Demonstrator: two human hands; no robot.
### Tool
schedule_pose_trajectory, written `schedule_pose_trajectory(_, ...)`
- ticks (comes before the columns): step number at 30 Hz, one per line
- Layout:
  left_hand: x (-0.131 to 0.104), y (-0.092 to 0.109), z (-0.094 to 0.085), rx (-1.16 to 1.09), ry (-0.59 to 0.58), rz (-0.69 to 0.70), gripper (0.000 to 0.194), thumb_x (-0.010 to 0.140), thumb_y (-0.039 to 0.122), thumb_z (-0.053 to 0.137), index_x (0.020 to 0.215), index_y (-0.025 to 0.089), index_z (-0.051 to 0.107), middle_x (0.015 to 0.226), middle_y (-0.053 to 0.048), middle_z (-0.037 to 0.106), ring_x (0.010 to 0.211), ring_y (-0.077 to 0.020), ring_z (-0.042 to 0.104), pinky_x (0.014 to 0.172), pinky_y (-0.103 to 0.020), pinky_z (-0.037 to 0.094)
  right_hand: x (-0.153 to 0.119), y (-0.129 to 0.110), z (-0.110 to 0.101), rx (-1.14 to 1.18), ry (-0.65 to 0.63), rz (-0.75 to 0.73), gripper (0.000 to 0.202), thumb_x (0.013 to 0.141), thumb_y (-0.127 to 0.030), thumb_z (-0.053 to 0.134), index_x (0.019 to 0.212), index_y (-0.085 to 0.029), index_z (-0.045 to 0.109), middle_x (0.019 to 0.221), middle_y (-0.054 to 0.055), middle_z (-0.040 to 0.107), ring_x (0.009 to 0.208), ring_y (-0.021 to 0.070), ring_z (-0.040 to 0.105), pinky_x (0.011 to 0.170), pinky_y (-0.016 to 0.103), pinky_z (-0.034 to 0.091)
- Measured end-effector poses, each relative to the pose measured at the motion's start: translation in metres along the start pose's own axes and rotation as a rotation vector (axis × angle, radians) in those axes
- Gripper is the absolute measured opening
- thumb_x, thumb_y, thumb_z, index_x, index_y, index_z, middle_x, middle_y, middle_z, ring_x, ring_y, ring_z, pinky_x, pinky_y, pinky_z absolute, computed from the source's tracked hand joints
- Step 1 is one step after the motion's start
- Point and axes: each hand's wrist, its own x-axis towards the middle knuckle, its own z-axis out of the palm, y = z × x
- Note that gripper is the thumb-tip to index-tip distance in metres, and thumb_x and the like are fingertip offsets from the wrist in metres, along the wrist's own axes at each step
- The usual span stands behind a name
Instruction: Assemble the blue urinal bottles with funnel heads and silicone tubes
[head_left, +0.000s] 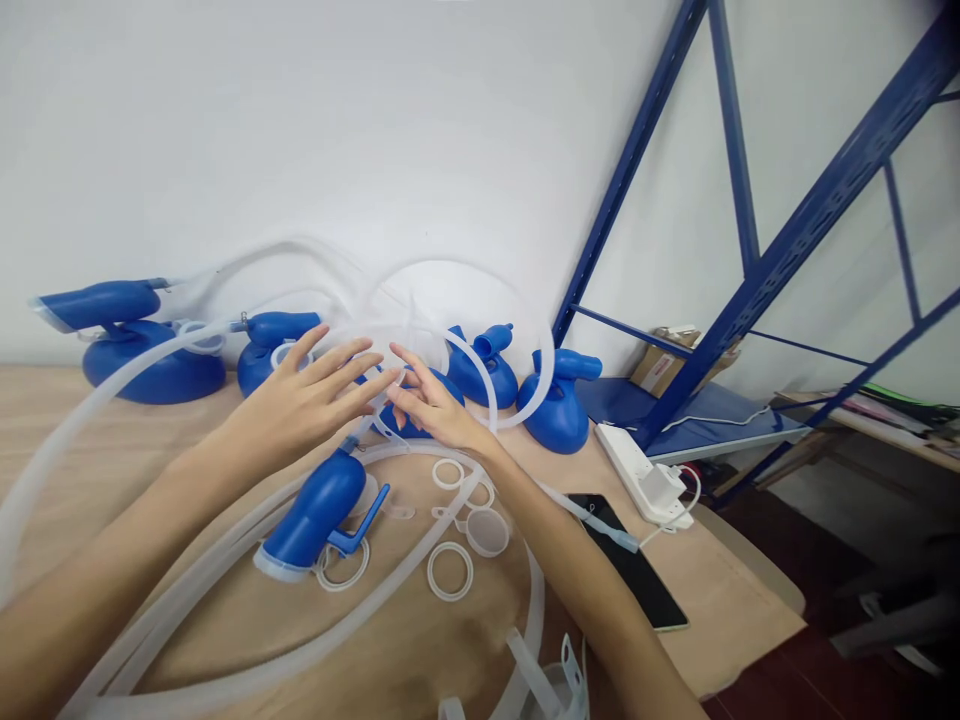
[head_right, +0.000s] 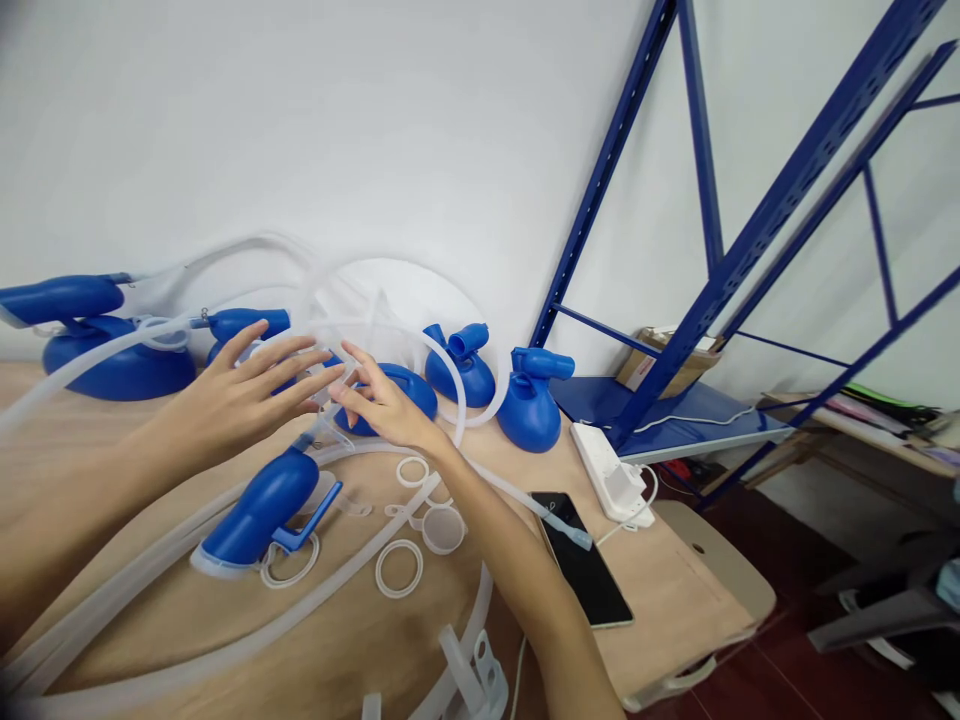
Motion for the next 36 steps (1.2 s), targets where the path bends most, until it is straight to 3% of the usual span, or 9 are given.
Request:
schedule_pose_trajectory(4,-0.008,-0.007,0.013,0.076,-0.015,-0.055,0.048,0.107,0.029,0.055,0.155,0.02,0.052,0.131,-0.016,0.072,0.127,-0.0347,0.063,0.124,-0.069,0.034,0.001,0.006,-0.021,-0.121,0.048,0.0,0.094,0.09,-0.048,0.079,0.168,-0.033,0.027,0.12,0.003,0.062,0.093,0.015,0.067,0.077,0.027,0.056)
schedule_pose_trajectory(7,-0.016,-0.017,0.02,0.118,0.01,-0.091,0.052,0.107,0.033,0.056,0.155,0.014,0.05,0.125,-0.017,0.07,0.126,-0.0363,0.059,0.121,-0.069,0.039,0.004,0.017,-0.027,-0.178,0.163,0.127,0.097,0.082,-0.043,0.087,0.164,-0.032,0.037,0.132,0.006,0.06,0.104,0.017,0.068,0.09,0.031,0.06)
schedule_pose_trajectory(11,-0.022,-0.03,0.024,0.138,0.049,-0.093,0.051,0.108,0.035,0.055,0.153,0.012,0.051,0.12,-0.016,0.069,0.122,-0.035,0.057,0.12,-0.066,0.041,0.005,0.03,-0.018,0.055,0.181,0.292,0.101,0.082,-0.041,0.089,0.167,-0.042,0.033,0.147,0.007,0.053,0.104,0.017,0.072,0.092,0.035,0.064)
schedule_pose_trajectory(14,-0.023,-0.038,0.023,0.198,0.018,-0.079,0.05,0.109,0.037,0.051,0.149,0.007,0.055,0.115,-0.017,0.069,0.118,-0.0354,0.057,0.119,-0.064,0.042,0.005,0.035,-0.008,0.255,0.073,0.292,0.099,0.078,-0.036,0.092,0.163,-0.039,0.042,0.131,0.003,0.064,0.099,0.0161,0.075,0.087,0.03,0.066)
schedule_pose_trajectory(16,-0.025,-0.042,0.023,0.222,-0.024,-0.073,0.051,0.11,0.039,0.047,0.145,0.003,0.058,0.108,-0.017,0.07,0.112,-0.0352,0.057,0.117,-0.061,0.043,0.005,0.034,-0.005,0.306,0.105,0.239,0.089,0.074,-0.033,0.094,0.153,-0.033,0.055,0.114,0.0,0.068,0.091,0.0159,0.076,0.08,0.029,0.067)
schedule_pose_trajectory(21,-0.032,-0.048,0.027,0.261,-0.137,-0.115,0.059,0.112,0.044,0.037,0.137,0.0,0.067,0.098,-0.019,0.071,0.098,-0.036,0.057,0.097,-0.052,0.05,0.008,0.027,-0.018,0.434,0.378,0.073,0.063,0.081,-0.03,0.087,0.139,-0.032,0.061,0.102,-0.003,0.069,0.087,0.0165,0.078,0.081,0.032,0.067)
schedule_pose_trajectory(27,-0.033,-0.048,0.035,0.306,-0.319,-0.426,0.072,0.113,0.047,0.019,0.138,-0.003,0.064,0.091,-0.021,0.073,0.094,-0.0367,0.06,0.072,-0.042,0.047,0.009,0.022,-0.064,0.67,0.81,-0.013,0.03,0.098,-0.017,0.061,0.126,-0.029,0.059,0.114,0.002,0.071,0.099,0.0143,0.076,0.088,0.03,0.066)
schedule_pose_trajectory(31,-0.019,-0.055,0.036,0.31,-0.429,-0.443,0.074,0.113,0.045,0.012,0.146,-0.007,0.053,0.103,-0.025,0.074,0.106,-0.0378,0.059,0.074,-0.041,0.047,0.005,0.022,-0.092,0.59,0.889,0.048,0.025,0.104,-0.021,0.05,0.126,-0.029,0.059,0.142,0.007,0.067,0.115,0.0155,0.075,0.064,0.019,0.063)
schedule_pose_trajectory(36,-0.005,-0.072,0.033,0.255,-0.448,-0.483,0.077,0.112,0.045,0.008,0.144,-0.007,0.055,0.112,-0.03,0.073,0.11,-0.0412,0.057,0.077,-0.046,0.048,-0.009,0.026,-0.118,0.24,0.689,0.195,0.019,0.1,-0.03,0.057,0.116,-0.022,0.066,0.145,0.012,0.066,0.074,0.0108,0.076,0.037,0.013,0.035)
